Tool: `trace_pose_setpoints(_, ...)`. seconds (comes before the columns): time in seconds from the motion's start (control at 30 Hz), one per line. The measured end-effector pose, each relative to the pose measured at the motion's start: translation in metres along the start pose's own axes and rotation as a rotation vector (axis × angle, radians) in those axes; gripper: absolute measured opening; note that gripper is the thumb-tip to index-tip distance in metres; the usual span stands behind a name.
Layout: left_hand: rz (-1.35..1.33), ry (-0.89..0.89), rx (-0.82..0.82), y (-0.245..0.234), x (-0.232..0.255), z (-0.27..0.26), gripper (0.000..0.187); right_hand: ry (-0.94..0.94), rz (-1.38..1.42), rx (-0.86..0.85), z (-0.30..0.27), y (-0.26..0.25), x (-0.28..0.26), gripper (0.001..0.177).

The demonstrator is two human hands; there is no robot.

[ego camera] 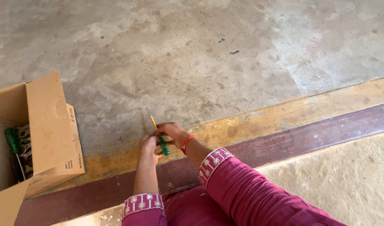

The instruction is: The person sits on the floor and places various hand tools, including wrenches and screwdrivers, into a cardboard box. They arrange the tools inside the box and then close the flaps.

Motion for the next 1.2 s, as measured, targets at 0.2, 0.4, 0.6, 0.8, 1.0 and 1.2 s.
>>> trace_pose_setpoints(0.2,-0.168,0.072,-0.055,-0.007,0.004,0.001,0.040,-0.087,0.084,-0.030,-0.003,0.009,-0.004,0.053)
trace_pose_setpoints(0.4,-0.119,0.089,-0.046,-0.018,0.009,-0.012,0.044,-0.074,0.124,-0.031,-0.014,0.019,-0.003,0.053)
trace_pose_setpoints(0.6,-0.026,0.025,-0.057,-0.025,0.016,-0.027,0.050,-0.111,0.144,-0.062,-0.022,0.030,0.001,0.057)
trace_pose_setpoints(0.8,0.022,0.021,-0.108,-0.036,0.025,-0.040,0.054,-0.168,0.133,-0.063,-0.031,0.039,0.003,0.061)
trace_pose_setpoints(1.0,-0.032,0.084,-0.085,-0.047,0.041,-0.038,0.057,-0.264,0.192,-0.139,-0.029,0.055,-0.007,0.055)
trace_pose_setpoints(1.2,-0.085,0.077,-0.050,-0.053,0.055,-0.045,0.057,-0.298,0.227,-0.132,-0.022,0.064,-0.009,0.051)
Point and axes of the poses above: each hand's wrist, its own z-axis towards the middle knuckle, its own y-axis out of the palm, x = y × z, the point moved 4 cm from there along z, towards the middle knuckle, and after that the axes turned 8 degrees about y, right-handed, at the moved point
